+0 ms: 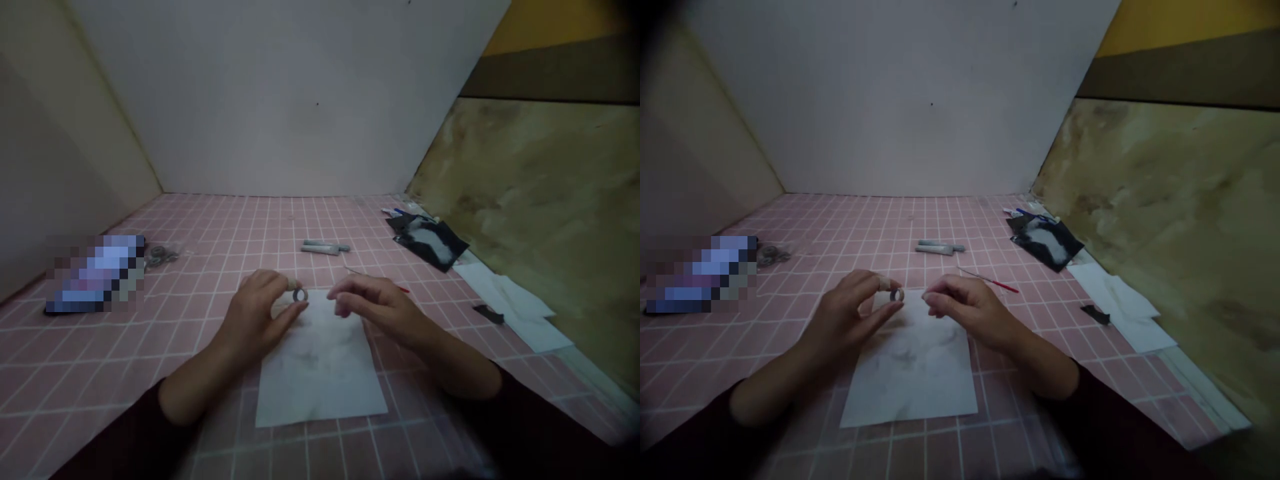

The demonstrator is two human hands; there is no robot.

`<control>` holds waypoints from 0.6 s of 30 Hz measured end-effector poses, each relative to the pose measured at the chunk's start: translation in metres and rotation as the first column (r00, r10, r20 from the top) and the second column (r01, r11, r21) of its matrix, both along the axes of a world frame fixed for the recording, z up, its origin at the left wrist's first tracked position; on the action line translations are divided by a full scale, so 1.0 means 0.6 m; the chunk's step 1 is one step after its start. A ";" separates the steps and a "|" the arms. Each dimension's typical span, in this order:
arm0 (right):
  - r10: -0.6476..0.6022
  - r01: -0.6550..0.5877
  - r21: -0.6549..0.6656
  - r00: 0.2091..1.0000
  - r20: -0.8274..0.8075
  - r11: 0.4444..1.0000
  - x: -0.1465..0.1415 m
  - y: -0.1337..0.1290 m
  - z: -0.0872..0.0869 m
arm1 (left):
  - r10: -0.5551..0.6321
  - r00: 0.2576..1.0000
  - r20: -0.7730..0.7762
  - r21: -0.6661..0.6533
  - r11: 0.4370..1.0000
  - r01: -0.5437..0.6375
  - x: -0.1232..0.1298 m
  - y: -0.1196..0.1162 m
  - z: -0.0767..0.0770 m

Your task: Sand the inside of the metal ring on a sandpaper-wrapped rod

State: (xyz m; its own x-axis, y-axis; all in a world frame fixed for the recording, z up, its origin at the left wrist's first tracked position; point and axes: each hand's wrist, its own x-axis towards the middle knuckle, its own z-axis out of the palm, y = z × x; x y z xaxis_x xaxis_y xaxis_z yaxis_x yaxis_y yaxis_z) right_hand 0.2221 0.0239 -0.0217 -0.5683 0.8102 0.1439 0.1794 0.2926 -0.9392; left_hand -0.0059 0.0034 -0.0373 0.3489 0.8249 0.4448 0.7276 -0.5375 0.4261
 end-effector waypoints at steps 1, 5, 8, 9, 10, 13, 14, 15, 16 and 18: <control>-0.039 0.037 0.053 0.999 0.034 0.998 0.003 -0.002 0.011 | 0.044 0.998 -0.047 -0.052 0.998 -0.047 -0.007 0.008 -0.001; -0.096 0.017 0.284 0.959 0.268 0.959 0.013 0.016 0.059 | 0.090 0.988 -0.128 -0.120 0.987 -0.105 -0.023 0.034 -0.013; -0.200 -0.033 0.445 0.861 0.467 0.895 0.003 0.083 0.077 | 0.122 0.978 -0.170 -0.123 0.982 -0.144 -0.027 0.046 -0.023; -0.249 -0.046 0.475 0.806 0.538 0.879 -0.006 0.116 0.076 | 0.143 0.973 -0.181 -0.117 0.979 -0.165 -0.028 0.050 -0.025; -0.289 -0.050 0.481 0.744 0.602 0.875 -0.018 0.151 0.072 | 0.167 0.967 -0.191 -0.108 0.976 -0.189 -0.030 0.054 -0.028; -0.340 -0.042 0.501 0.685 0.644 0.864 -0.065 0.257 0.045 | 0.223 0.949 -0.222 -0.085 0.965 -0.247 -0.037 0.064 -0.037; -0.349 -0.042 0.502 0.667 0.658 0.864 -0.084 0.288 0.034 | 0.234 0.945 -0.230 -0.080 0.963 -0.258 -0.040 0.066 -0.040; -0.351 -0.047 0.498 0.654 0.670 0.866 -0.103 0.315 0.024 | 0.241 0.941 -0.237 -0.076 0.961 -0.265 -0.042 0.067 -0.043; -0.349 -0.052 0.492 0.641 0.683 0.869 -0.121 0.338 0.014 | 0.247 0.938 -0.241 -0.072 0.960 -0.271 -0.043 0.068 -0.045; -0.349 -0.053 0.485 0.626 0.697 0.873 -0.155 0.373 -0.003 | 0.260 0.936 -0.237 -0.057 0.958 -0.280 -0.044 0.067 -0.047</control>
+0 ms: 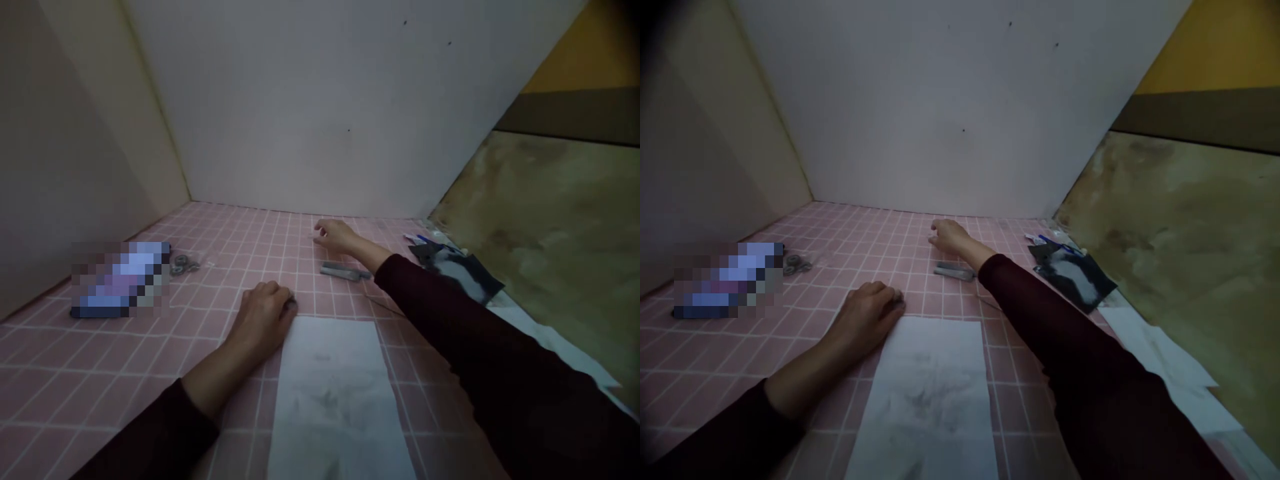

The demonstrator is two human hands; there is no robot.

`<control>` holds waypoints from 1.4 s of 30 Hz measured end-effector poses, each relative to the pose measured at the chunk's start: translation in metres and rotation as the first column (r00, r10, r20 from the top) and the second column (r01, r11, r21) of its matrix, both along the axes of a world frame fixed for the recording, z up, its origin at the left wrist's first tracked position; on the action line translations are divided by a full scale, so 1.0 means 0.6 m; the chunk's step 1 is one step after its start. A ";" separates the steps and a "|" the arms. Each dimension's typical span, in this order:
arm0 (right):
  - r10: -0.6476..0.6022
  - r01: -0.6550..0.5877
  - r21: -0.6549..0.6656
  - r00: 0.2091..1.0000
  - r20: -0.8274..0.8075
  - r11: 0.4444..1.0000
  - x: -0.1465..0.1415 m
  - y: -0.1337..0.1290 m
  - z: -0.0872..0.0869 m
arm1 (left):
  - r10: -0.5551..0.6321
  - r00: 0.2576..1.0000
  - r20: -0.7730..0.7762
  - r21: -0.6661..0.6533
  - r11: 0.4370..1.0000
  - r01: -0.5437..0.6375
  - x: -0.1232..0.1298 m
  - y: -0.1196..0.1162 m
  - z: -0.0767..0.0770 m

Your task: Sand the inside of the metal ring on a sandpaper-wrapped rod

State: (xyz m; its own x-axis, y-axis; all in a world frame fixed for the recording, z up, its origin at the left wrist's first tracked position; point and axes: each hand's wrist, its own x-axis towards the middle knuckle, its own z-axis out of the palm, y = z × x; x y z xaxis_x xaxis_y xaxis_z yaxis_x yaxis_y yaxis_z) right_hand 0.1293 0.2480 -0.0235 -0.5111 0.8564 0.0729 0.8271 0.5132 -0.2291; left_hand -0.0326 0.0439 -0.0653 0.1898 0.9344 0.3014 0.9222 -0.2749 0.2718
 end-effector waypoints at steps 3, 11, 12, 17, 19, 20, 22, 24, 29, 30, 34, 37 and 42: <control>-0.020 0.020 -0.023 1.000 0.014 1.000 -0.036 0.031 -0.017 | -0.016 1.000 0.011 0.038 0.999 0.016 0.002 -0.007 0.005; 0.036 -0.054 -0.210 0.995 -0.092 0.976 -0.054 0.016 -0.001 | -0.262 0.965 -0.004 0.090 0.961 0.262 0.015 -0.035 0.028; 0.059 -0.090 -0.243 0.990 -0.130 0.966 -0.046 -0.001 0.008 | -0.284 0.959 -0.002 0.096 0.954 0.283 0.017 -0.038 0.030; 0.178 -0.318 -0.377 0.916 -0.360 0.870 0.032 -0.129 0.036 | -0.377 0.926 0.007 0.141 0.917 0.373 0.029 -0.058 0.043; 0.136 -0.444 -0.440 0.808 -0.573 0.781 0.068 -0.181 0.033 | -0.427 0.904 0.019 0.148 0.896 0.419 0.036 -0.067 0.045; 0.066 -0.499 -0.473 0.736 -0.674 0.727 0.082 -0.204 0.028 | -0.457 0.889 0.027 0.149 0.881 0.448 0.040 -0.071 0.045; -0.022 -0.564 -0.493 0.643 -0.765 0.663 0.103 -0.243 0.019 | -0.524 0.851 0.043 0.145 0.846 0.514 0.049 -0.080 0.044; -0.060 -0.597 -0.504 0.606 -0.793 0.624 0.114 -0.275 0.014 | -0.580 0.813 0.054 0.140 0.810 0.569 0.059 -0.089 0.043; -0.077 -0.627 -0.536 0.607 -0.791 0.565 0.119 -0.329 0.020 | -0.643 0.763 0.057 0.072 0.765 0.640 0.078 -0.105 0.042; -0.079 -0.619 -0.533 0.607 -0.791 0.577 0.119 -0.337 0.021 | -0.651 0.757 0.059 0.062 0.759 0.648 0.079 -0.108 0.042; -0.107 -0.602 -0.507 0.574 -0.812 0.617 0.117 -0.356 0.016 | -0.681 0.728 0.072 0.055 0.732 0.679 0.079 -0.113 0.044; -0.099 -0.587 -0.483 0.565 -0.819 0.649 0.116 -0.361 0.010 | -0.687 0.721 0.091 0.034 0.726 0.687 0.079 -0.115 0.046; 0.011 -0.580 -0.402 0.579 -0.815 0.709 0.116 -0.361 0.010 | -0.684 0.722 0.104 -0.004 0.725 0.689 0.082 -0.116 0.047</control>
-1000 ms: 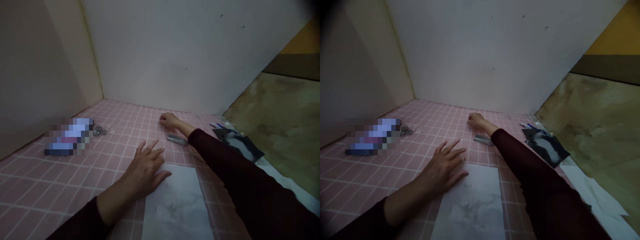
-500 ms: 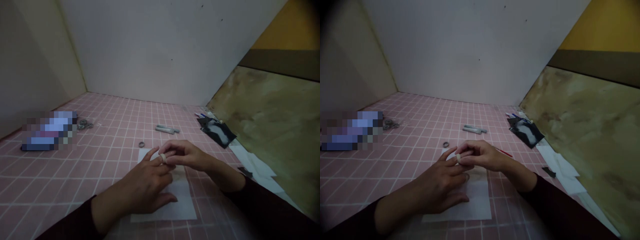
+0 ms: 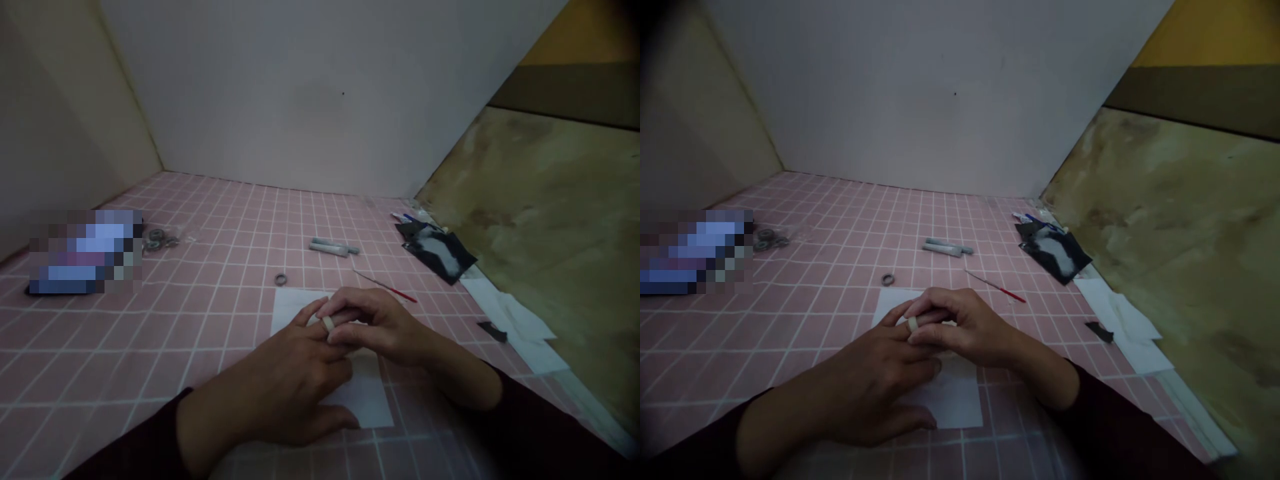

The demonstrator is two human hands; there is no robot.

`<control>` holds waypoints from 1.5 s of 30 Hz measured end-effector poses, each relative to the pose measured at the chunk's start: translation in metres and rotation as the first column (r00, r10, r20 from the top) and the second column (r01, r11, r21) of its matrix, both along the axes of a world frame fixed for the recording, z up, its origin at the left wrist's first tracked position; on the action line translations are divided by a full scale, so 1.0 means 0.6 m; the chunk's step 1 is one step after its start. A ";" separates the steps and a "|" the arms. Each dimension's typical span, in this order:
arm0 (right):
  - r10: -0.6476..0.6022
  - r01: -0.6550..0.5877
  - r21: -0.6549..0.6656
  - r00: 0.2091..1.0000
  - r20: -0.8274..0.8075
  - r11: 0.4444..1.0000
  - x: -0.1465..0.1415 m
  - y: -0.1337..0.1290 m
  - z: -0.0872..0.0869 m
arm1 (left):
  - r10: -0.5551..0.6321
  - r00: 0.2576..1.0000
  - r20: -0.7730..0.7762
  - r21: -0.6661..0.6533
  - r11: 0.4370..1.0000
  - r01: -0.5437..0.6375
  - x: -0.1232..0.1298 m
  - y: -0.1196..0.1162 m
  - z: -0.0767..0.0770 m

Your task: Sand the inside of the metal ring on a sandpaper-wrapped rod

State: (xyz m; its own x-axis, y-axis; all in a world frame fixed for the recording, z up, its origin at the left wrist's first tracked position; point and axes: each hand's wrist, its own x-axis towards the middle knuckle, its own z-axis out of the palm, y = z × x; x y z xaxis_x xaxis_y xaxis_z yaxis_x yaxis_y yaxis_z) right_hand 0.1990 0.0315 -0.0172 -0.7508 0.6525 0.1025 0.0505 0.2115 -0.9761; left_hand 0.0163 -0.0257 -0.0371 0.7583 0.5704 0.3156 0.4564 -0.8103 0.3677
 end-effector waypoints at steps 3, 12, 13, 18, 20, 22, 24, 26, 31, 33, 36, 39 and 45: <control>0.037 -0.037 0.038 0.999 -0.010 0.999 0.001 0.000 0.003 | -0.016 1.000 -0.015 -0.013 1.000 0.016 0.001 0.000 0.000; -0.034 0.010 0.254 0.995 0.091 0.967 0.003 -0.005 0.006 | -0.027 1.000 -0.007 -0.003 1.000 0.027 0.001 0.000 0.001; -0.043 0.013 0.275 0.994 0.103 0.961 0.003 -0.005 0.006 | -0.025 1.000 0.000 0.002 1.000 0.025 0.001 0.000 0.000; -0.045 -0.002 0.300 0.988 0.149 0.954 0.009 0.000 0.005 | -0.021 1.000 0.010 0.018 1.000 0.021 0.002 -0.001 -0.003; -0.010 -0.033 0.243 0.985 0.173 0.969 0.010 0.002 0.004 | -0.020 1.000 0.001 0.028 0.999 0.020 0.002 0.000 -0.004; 0.027 -0.060 0.173 0.981 0.192 0.983 0.010 0.003 0.004 | -0.018 1.000 -0.012 0.032 0.999 0.019 0.002 0.001 -0.004; 0.024 -0.056 0.164 0.981 0.191 0.985 0.009 0.004 0.005 | -0.016 1.000 -0.020 0.031 0.999 0.017 0.002 0.001 -0.003; 0.015 -0.056 0.217 0.983 0.185 0.975 0.009 0.004 0.007 | -0.018 1.000 -0.016 0.024 1.000 0.018 0.003 0.000 -0.001; 0.009 -0.081 0.329 0.977 0.213 0.941 0.024 0.011 0.014 | -0.038 0.999 0.025 0.020 0.999 0.038 0.002 -0.003 0.007; -0.038 -0.042 0.367 0.978 0.207 0.929 0.029 0.013 0.016 | -0.043 0.998 0.046 0.016 0.999 0.042 0.000 -0.004 0.009; -0.012 -0.066 0.356 0.977 0.213 0.932 0.028 0.011 0.014 | -0.046 0.999 0.027 0.010 0.999 0.046 0.001 -0.005 0.007; 0.025 -0.112 0.344 0.969 0.247 0.932 0.020 0.007 0.010 | -0.045 0.999 -0.017 0.019 0.999 0.045 0.005 -0.005 -0.001; 0.013 -0.117 0.341 0.957 0.291 0.933 0.015 0.007 -0.001 | -0.051 0.998 -0.034 0.020 0.998 0.052 0.008 -0.002 -0.008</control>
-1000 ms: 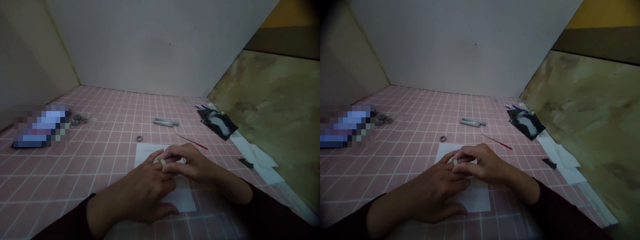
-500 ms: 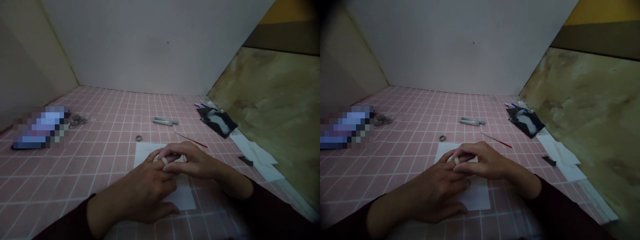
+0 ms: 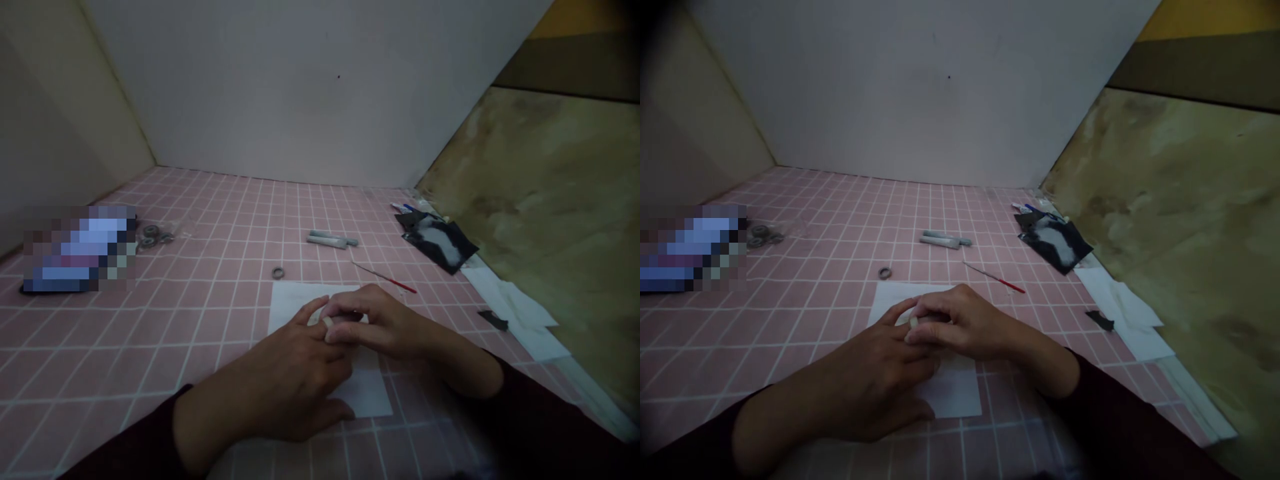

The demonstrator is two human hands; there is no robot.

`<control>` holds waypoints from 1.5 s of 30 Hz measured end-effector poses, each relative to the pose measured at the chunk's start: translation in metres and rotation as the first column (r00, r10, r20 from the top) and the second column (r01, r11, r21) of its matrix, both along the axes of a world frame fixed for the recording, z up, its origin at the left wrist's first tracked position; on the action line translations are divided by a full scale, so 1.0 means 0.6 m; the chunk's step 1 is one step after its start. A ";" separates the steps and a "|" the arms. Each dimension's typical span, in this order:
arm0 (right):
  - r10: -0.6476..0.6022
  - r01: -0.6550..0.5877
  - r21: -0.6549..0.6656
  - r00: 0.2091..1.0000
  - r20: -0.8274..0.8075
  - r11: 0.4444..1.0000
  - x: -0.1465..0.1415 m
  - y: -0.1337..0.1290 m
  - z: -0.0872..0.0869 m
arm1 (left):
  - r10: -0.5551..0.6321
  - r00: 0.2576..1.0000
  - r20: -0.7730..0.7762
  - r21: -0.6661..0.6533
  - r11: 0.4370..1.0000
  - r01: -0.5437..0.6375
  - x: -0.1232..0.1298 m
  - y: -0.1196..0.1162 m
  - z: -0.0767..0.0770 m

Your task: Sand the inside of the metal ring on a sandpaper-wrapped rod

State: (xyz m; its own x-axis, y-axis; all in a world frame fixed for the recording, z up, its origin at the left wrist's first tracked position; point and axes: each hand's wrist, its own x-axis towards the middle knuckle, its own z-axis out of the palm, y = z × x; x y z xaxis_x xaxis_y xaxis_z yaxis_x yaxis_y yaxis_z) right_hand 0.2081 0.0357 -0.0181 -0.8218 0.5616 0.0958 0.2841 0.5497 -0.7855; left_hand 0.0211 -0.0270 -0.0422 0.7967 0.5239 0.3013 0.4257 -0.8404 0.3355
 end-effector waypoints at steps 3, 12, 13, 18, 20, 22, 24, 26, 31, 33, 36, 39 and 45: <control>-0.007 0.007 -0.011 1.000 0.003 1.000 -0.002 0.000 -0.003 | 0.011 1.000 0.005 0.009 1.000 -0.011 -0.001 0.000 0.001; -0.018 0.014 -0.034 0.994 -0.110 0.999 0.005 0.013 -0.001 | 0.047 0.999 0.008 0.058 0.997 -0.048 -0.006 0.004 0.005; -0.043 0.034 -0.066 0.989 -0.140 0.997 0.011 0.021 -0.001 | 0.047 0.999 0.019 0.073 0.996 -0.048 -0.009 0.005 0.006; -0.181 -0.003 -0.453 0.915 -0.362 0.891 0.030 0.052 -0.014 | 0.112 0.987 0.112 0.156 0.979 -0.129 -0.023 0.012 0.012; -0.220 -0.051 -0.564 0.889 -0.402 0.824 0.028 0.055 -0.024 | 0.146 0.981 0.130 0.186 0.968 -0.169 -0.027 0.017 0.012; -0.264 -0.092 -0.649 0.864 -0.429 0.756 0.024 0.055 -0.034 | 0.187 0.972 0.145 0.206 0.955 -0.214 -0.030 0.022 0.013; -0.311 -0.116 -0.707 0.840 -0.445 0.698 0.022 0.053 -0.042 | 0.240 0.956 0.170 0.212 0.938 -0.273 -0.032 0.027 0.012; -0.353 -0.125 -0.751 0.824 -0.443 0.649 0.022 0.053 -0.045 | 0.279 0.942 0.187 0.212 0.925 -0.316 -0.034 0.032 0.011; -0.395 -0.129 -0.790 0.811 -0.432 0.600 0.024 0.055 -0.040 | 0.320 0.934 0.155 0.191 0.918 -0.347 -0.036 0.037 0.005; -0.412 -0.103 -0.788 0.807 -0.423 0.608 0.024 0.056 -0.039 | 0.336 0.931 0.142 0.182 0.916 -0.359 -0.037 0.038 0.002; -0.430 -0.049 -0.773 0.809 -0.402 0.632 0.028 0.060 -0.039 | 0.353 0.925 0.137 0.175 0.911 -0.374 -0.038 0.040 -0.002; -0.410 0.007 -0.739 0.836 -0.365 0.674 0.034 0.074 -0.038 | 0.366 0.922 0.125 0.159 0.910 -0.383 -0.039 0.042 -0.005; -0.325 0.325 -0.022 0.946 0.012 0.946 0.020 0.158 -0.022 | 0.381 0.916 0.125 0.129 0.909 -0.396 -0.038 0.040 -0.007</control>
